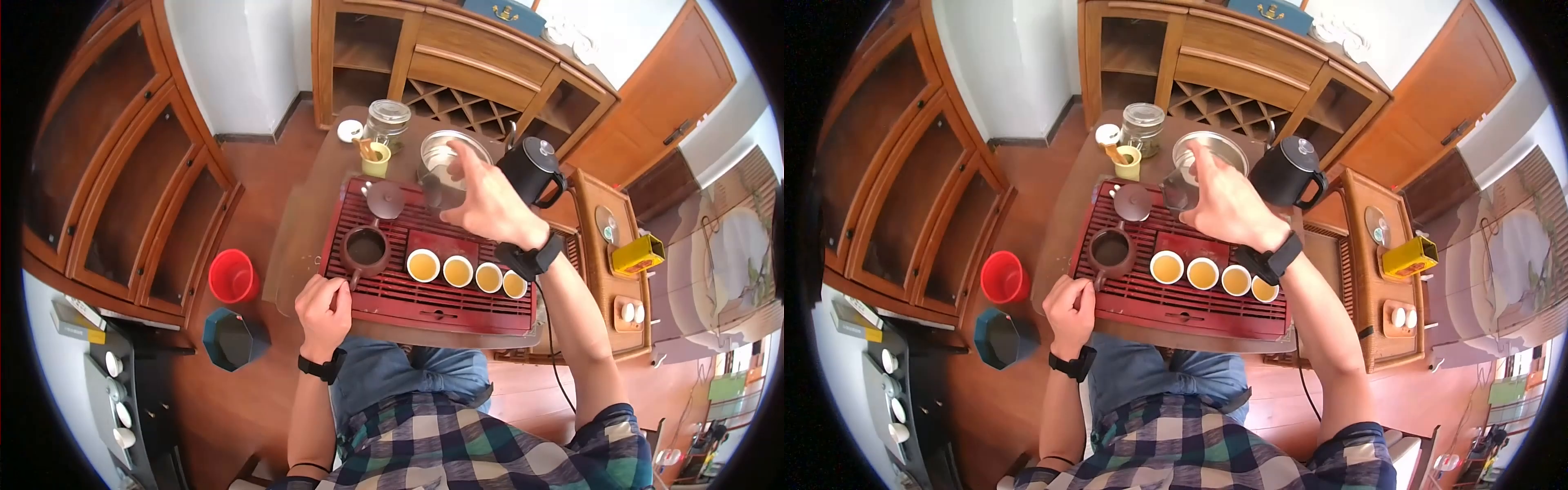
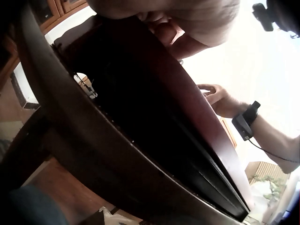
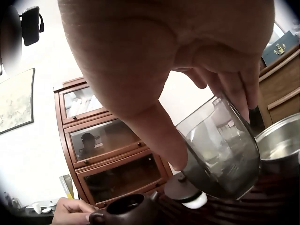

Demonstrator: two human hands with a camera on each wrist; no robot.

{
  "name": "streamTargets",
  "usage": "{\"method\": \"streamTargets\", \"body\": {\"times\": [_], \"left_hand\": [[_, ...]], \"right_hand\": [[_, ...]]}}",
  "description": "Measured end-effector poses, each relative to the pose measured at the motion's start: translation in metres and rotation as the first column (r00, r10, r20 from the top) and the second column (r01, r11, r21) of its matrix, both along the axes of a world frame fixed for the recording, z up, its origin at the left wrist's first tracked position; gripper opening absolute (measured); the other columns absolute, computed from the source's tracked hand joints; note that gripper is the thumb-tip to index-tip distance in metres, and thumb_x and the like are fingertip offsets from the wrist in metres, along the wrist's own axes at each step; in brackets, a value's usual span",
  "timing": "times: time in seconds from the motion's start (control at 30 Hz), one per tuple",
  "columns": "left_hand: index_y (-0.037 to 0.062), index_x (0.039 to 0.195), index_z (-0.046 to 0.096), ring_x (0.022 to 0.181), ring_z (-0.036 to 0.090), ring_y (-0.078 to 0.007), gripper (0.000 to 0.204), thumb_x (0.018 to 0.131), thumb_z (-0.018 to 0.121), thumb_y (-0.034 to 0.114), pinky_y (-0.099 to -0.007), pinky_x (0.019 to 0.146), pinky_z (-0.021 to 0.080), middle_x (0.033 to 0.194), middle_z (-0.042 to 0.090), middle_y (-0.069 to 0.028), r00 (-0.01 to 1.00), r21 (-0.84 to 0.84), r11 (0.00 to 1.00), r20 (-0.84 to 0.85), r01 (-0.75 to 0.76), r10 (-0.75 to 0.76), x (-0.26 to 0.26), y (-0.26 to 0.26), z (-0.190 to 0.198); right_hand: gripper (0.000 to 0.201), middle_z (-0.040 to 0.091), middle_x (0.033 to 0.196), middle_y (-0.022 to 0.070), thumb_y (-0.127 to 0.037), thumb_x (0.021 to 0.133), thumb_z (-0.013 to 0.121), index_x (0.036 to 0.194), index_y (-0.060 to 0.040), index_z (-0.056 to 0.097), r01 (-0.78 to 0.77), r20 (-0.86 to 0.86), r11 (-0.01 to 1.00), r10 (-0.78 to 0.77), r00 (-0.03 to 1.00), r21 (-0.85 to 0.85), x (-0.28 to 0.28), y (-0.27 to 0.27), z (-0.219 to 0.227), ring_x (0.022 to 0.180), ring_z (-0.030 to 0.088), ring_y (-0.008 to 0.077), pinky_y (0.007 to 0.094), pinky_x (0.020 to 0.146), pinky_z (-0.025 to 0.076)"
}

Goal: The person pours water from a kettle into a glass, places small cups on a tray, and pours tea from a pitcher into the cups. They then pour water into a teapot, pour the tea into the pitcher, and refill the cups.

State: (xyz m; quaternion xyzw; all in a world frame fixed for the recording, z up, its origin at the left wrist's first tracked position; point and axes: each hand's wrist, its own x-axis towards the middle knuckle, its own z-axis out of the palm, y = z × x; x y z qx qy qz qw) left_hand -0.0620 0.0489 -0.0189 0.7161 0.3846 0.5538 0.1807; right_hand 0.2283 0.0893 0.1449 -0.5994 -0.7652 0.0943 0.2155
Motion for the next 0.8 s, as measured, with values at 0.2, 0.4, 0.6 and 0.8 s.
{"method": "streamTargets", "body": {"times": [0.2, 0.4, 0.6, 0.8], "left_hand": [[-0.0037, 0.083, 0.067, 0.062, 0.058, -0.0286, 0.007, 0.081, 0.069, -0.01, -0.0377, 0.056, 0.045, 0.07, 0.061, -0.0131, 0.999, -0.018, 1.0, -0.029, -0.024, 0.024, 0.002, -0.001, 0.004], [-0.0035, 0.084, 0.068, 0.059, 0.053, -0.0262, 0.006, 0.081, 0.069, -0.009, -0.0363, 0.054, 0.041, 0.068, 0.058, -0.0124, 0.998, -0.051, 0.998, -0.057, -0.043, 0.04, 0.001, -0.003, 0.002], [-0.0043, 0.085, 0.067, 0.059, 0.051, -0.0244, 0.005, 0.082, 0.068, -0.009, -0.0354, 0.053, 0.039, 0.068, 0.055, -0.0123, 0.997, -0.052, 0.998, -0.068, -0.034, 0.03, 0.0, -0.002, -0.001], [-0.0045, 0.085, 0.067, 0.058, 0.05, -0.0226, 0.005, 0.083, 0.068, -0.009, -0.0343, 0.053, 0.038, 0.068, 0.054, -0.0114, 0.996, -0.053, 0.998, -0.08, -0.043, 0.039, 0.002, -0.004, 0.001]], "right_hand": [[0.089, 0.064, 0.115, 0.0353, -0.012, 0.076, 0.083, 0.148, 0.0053, 0.034, 0.027, 0.016, 1.0, -0.027, 1.0, -0.001, 0.014, -0.001, -0.026, 0.109, 0.063, 0.0514, 0.0543, 0.093, 0.052], [0.089, 0.067, 0.108, 0.0323, -0.017, 0.076, 0.084, 0.147, 0.0043, 0.034, 0.116, 0.019, 0.991, -0.115, 0.993, -0.063, 0.019, -0.009, -0.027, 0.107, 0.064, 0.0508, 0.0557, 0.09, 0.052], [0.091, 0.066, 0.107, 0.0319, -0.023, 0.076, 0.087, 0.146, 0.0002, 0.034, 0.146, -0.009, 0.989, -0.146, 0.989, -0.007, 0.028, -0.013, -0.042, 0.103, 0.065, 0.0504, 0.056, 0.087, 0.053], [0.094, 0.064, 0.111, 0.0332, -0.026, 0.076, 0.088, 0.147, 0.0002, 0.032, 0.148, -0.037, 0.989, -0.148, 0.988, -0.014, 0.028, -0.016, -0.045, 0.105, 0.064, 0.0503, 0.056, 0.089, 0.052]]}}
